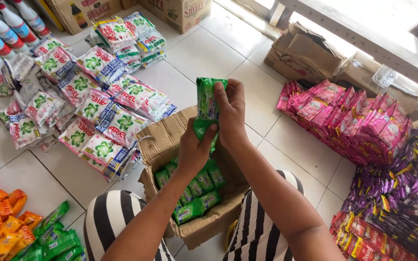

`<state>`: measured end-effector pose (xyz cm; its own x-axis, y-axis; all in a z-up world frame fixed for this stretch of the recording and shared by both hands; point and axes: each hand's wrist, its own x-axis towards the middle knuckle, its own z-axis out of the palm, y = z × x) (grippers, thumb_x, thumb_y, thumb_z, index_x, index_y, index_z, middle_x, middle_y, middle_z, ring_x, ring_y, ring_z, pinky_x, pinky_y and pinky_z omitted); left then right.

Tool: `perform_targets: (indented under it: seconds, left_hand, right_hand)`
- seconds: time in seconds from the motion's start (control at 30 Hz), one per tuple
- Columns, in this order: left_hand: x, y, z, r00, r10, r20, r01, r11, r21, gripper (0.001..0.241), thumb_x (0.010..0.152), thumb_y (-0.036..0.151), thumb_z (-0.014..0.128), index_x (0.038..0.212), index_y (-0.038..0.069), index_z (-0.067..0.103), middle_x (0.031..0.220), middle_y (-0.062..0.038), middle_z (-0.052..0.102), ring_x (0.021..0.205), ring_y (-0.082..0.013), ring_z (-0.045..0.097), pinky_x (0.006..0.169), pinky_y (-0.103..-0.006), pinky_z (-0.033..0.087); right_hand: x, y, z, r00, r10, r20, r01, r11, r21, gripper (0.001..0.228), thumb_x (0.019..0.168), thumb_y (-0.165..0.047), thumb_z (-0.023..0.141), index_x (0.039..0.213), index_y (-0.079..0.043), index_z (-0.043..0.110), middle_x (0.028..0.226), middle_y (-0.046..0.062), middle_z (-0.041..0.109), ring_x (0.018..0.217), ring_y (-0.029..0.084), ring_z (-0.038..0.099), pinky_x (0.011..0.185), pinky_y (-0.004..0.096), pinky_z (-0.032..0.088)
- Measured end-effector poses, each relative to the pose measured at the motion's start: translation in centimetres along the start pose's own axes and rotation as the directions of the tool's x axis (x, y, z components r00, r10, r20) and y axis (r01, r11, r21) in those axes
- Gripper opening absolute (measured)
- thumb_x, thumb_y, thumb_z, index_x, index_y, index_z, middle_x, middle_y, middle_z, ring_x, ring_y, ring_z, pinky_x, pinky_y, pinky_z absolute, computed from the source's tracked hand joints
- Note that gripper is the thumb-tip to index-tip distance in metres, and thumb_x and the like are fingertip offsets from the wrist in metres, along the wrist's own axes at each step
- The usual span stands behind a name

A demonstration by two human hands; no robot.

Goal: The person sits on the floor and packs green soap packets into a cardboard box by hand, arranging them in layers until the box is partially filled.

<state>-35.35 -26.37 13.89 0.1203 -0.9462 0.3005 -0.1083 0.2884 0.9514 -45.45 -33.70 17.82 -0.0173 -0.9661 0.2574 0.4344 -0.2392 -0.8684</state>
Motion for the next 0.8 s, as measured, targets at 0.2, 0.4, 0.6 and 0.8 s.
perform_targets:
  seconds: [0.2,0.4,0.6,0.8]
  left_hand:
    - [0.6,-1.9,-2.5,0.981,-0.04,-0.191,0.048,0.998,0.039,0.036,0.102,0.04,0.065,0.113,0.006,0.062,0.094,-0.007,0.074,0.084,-0.0158,0.072,0.072,-0.0331,0.056]
    - [-0.1,0.2,-5.8,0.935,-0.068,-0.348,0.031,0.994,-0.109,0.047,0.104,0.044,0.066,0.126,0.004,0.057,0.11,-0.005,0.067,0.096,-0.0145,0.064,0.084,-0.0315,0.054]
    - [-3.5,3.4,-2.8,0.979,0.0,-0.202,-0.054,0.964,-0.261,0.054,0.105,0.037,0.07,0.141,0.006,0.045,0.122,-0.004,0.061,0.108,-0.0125,0.06,0.094,-0.0295,0.052]
    - [-4.7,3.1,-0.9,0.997,0.059,-0.057,-0.074,0.95,-0.303,0.052,0.106,0.035,0.071,0.14,0.006,0.046,0.123,-0.004,0.061,0.113,-0.0116,0.058,0.101,-0.0281,0.051]
  right_hand:
    - [-1.0,2.6,-3.3,0.935,0.351,0.05,-0.345,0.934,-0.09,0.027,0.103,-0.033,0.058,0.118,-0.011,0.053,0.11,0.002,0.061,0.097,0.013,0.06,0.083,0.031,0.055]
    - [-7.9,10.4,-7.6,0.469,0.883,0.012,-0.802,0.432,-0.412,0.04,0.102,-0.049,0.052,0.115,-0.011,0.053,0.091,0.01,0.061,0.072,0.025,0.064,0.064,0.039,0.054]
    - [-8.8,9.9,-6.2,0.271,0.902,0.337,-0.951,0.305,-0.051,0.047,0.097,-0.048,0.047,0.124,-0.012,0.058,0.102,0.009,0.071,0.086,0.025,0.072,0.073,0.044,0.062]
    - [-3.9,10.0,-9.0,0.629,0.679,0.377,-0.774,0.592,0.225,0.039,0.111,-0.026,0.053,0.136,0.003,0.056,0.129,0.018,0.066,0.111,0.026,0.068,0.1,0.042,0.057]
